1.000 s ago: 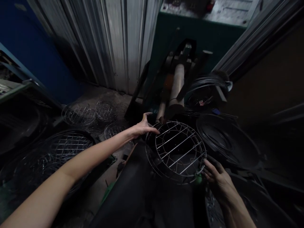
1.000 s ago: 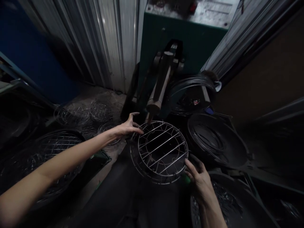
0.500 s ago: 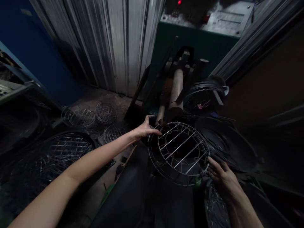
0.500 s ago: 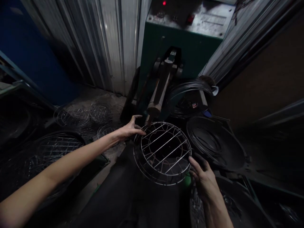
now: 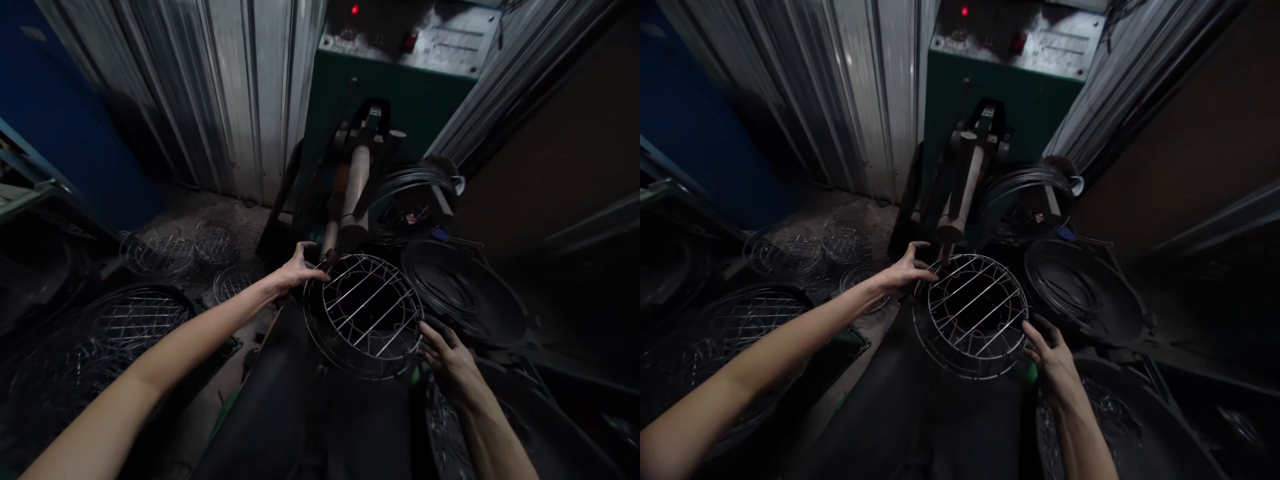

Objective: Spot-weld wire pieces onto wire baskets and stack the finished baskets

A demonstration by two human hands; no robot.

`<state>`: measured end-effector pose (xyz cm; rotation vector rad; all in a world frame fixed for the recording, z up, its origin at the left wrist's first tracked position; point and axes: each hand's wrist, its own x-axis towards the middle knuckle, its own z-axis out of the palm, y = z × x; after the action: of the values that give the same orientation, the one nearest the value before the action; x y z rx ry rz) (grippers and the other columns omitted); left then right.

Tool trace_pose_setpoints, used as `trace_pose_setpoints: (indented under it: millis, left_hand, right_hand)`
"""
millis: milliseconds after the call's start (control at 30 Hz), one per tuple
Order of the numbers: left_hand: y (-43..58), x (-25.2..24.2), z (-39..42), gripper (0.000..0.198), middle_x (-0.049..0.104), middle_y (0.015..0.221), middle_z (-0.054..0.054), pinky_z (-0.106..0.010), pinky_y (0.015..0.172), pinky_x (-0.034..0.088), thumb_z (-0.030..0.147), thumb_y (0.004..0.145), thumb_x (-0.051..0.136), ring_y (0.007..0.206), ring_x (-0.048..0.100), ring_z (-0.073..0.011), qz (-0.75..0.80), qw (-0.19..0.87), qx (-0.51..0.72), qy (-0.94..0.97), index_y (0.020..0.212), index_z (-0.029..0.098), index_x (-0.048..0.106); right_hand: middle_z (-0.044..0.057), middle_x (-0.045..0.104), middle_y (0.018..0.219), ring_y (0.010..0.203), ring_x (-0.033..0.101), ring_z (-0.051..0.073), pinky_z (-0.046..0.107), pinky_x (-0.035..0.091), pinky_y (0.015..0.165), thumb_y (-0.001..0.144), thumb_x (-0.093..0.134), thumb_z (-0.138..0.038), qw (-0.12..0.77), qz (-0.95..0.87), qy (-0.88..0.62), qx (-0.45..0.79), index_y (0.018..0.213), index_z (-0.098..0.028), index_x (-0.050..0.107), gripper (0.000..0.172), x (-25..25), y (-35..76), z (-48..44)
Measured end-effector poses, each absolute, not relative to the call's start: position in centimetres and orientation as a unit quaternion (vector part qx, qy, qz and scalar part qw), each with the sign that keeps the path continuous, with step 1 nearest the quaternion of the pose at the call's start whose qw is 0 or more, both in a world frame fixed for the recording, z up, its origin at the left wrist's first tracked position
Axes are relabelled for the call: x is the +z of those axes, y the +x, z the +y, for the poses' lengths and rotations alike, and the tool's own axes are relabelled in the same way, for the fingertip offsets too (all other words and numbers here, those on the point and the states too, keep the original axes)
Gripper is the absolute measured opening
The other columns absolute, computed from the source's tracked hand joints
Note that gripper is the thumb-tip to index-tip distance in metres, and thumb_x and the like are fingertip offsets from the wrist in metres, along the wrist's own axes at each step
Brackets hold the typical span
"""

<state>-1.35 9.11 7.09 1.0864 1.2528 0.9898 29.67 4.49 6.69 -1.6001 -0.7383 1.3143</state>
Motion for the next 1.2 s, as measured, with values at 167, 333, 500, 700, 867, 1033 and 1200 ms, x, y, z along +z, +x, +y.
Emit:
trace_pose_setpoints:
  millis: [167, 333, 500, 700, 867, 1033, 1200]
  left_hand:
    - [-1.5, 7.5, 9.2, 0.095, 0.060, 0.071, 0.005, -0.037, 0.078, 0.046, 0.022, 0.054, 0.080, 0.066, 0.060, -0.0140, 0.544, 0.567, 0.414, 0.459, 0.130, 0.023, 0.022]
    - [-1.6, 7.8, 9.5, 0.094, 0.063, 0.071, 0.004, -0.037, 0.078, 0.046, 0.020, 0.056, 0.079, 0.067, 0.061, -0.0137, 0.533, 0.578, 0.411, 0.462, 0.130, 0.024, 0.020]
    - [-1.7, 8.4, 9.3, 0.097, 0.061, 0.070, 0.004, -0.034, 0.076, 0.046, 0.021, 0.055, 0.080, 0.067, 0.060, -0.0132, 0.543, 0.568, 0.389, 0.481, 0.131, 0.023, 0.020]
    - [-2.5, 8.2, 4.8, 0.098, 0.060, 0.081, 0.002, -0.035, 0.078, 0.048, 0.026, 0.057, 0.080, 0.077, 0.061, -0.0156, 0.562, 0.561, 0.352, 0.497, 0.134, 0.024, 0.020]
    - [-4.9, 6.9, -1.5, 0.098, 0.058, 0.093, -0.002, -0.037, 0.079, 0.050, 0.032, 0.058, 0.079, 0.093, 0.062, -0.0210, 0.617, 0.536, 0.378, 0.435, 0.133, 0.027, 0.017]
    - [-7.9, 7.2, -5.2, 0.098, 0.057, 0.099, -0.003, -0.042, 0.084, 0.050, 0.031, 0.057, 0.079, 0.097, 0.062, -0.0225, 0.654, 0.484, 0.466, 0.348, 0.133, 0.030, 0.017]
    - [-9.9, 7.9, -5.1, 0.091, 0.057, 0.097, -0.001, -0.042, 0.092, 0.044, 0.032, 0.059, 0.078, 0.094, 0.061, -0.0188, 0.674, 0.424, 0.524, 0.303, 0.132, 0.030, 0.023]
  right_hand:
    - [0.001, 0.066, 0.080, 0.060, 0.064, 0.013, 0.019, 0.052, 0.051, 0.048, 0.087, -0.035, 0.444, -0.294, -0.638, 0.556, 0.116, -0.021, 0.054, 0.076, 6.6, 29.3, 4.0]
    - [0.001, 0.066, 0.076, 0.059, 0.064, 0.015, 0.022, 0.053, 0.052, 0.054, 0.085, -0.039, 0.456, -0.303, -0.625, 0.556, 0.121, -0.021, 0.050, 0.077, 5.8, 29.1, 4.1]
    - [0.002, 0.067, 0.080, 0.063, 0.065, 0.016, 0.023, 0.054, 0.055, 0.057, 0.084, -0.040, 0.451, -0.308, -0.621, 0.562, 0.127, -0.022, 0.045, 0.082, 5.8, 28.8, 3.3]
    - [0.001, 0.067, 0.079, 0.069, 0.067, 0.018, 0.025, 0.054, 0.062, 0.057, 0.083, -0.044, 0.435, -0.304, -0.616, 0.582, 0.136, -0.025, 0.035, 0.094, 4.7, 28.6, -0.3]
    - [0.004, 0.068, 0.085, 0.078, 0.067, 0.021, 0.030, 0.053, 0.068, 0.052, 0.083, -0.048, 0.395, -0.337, -0.615, 0.594, 0.136, -0.022, 0.034, 0.101, 4.6, 26.7, -1.3]
    - [0.004, 0.064, 0.085, 0.080, 0.064, 0.020, 0.032, 0.051, 0.073, 0.053, 0.081, -0.050, 0.352, -0.419, -0.584, 0.599, 0.135, -0.018, 0.035, 0.100, 6.1, 22.1, 1.8]
    - [0.003, 0.062, 0.080, 0.069, 0.062, 0.018, 0.030, 0.051, 0.064, 0.057, 0.079, -0.047, 0.336, -0.451, -0.554, 0.614, 0.130, -0.018, 0.038, 0.088, 7.0, 18.1, 5.8]
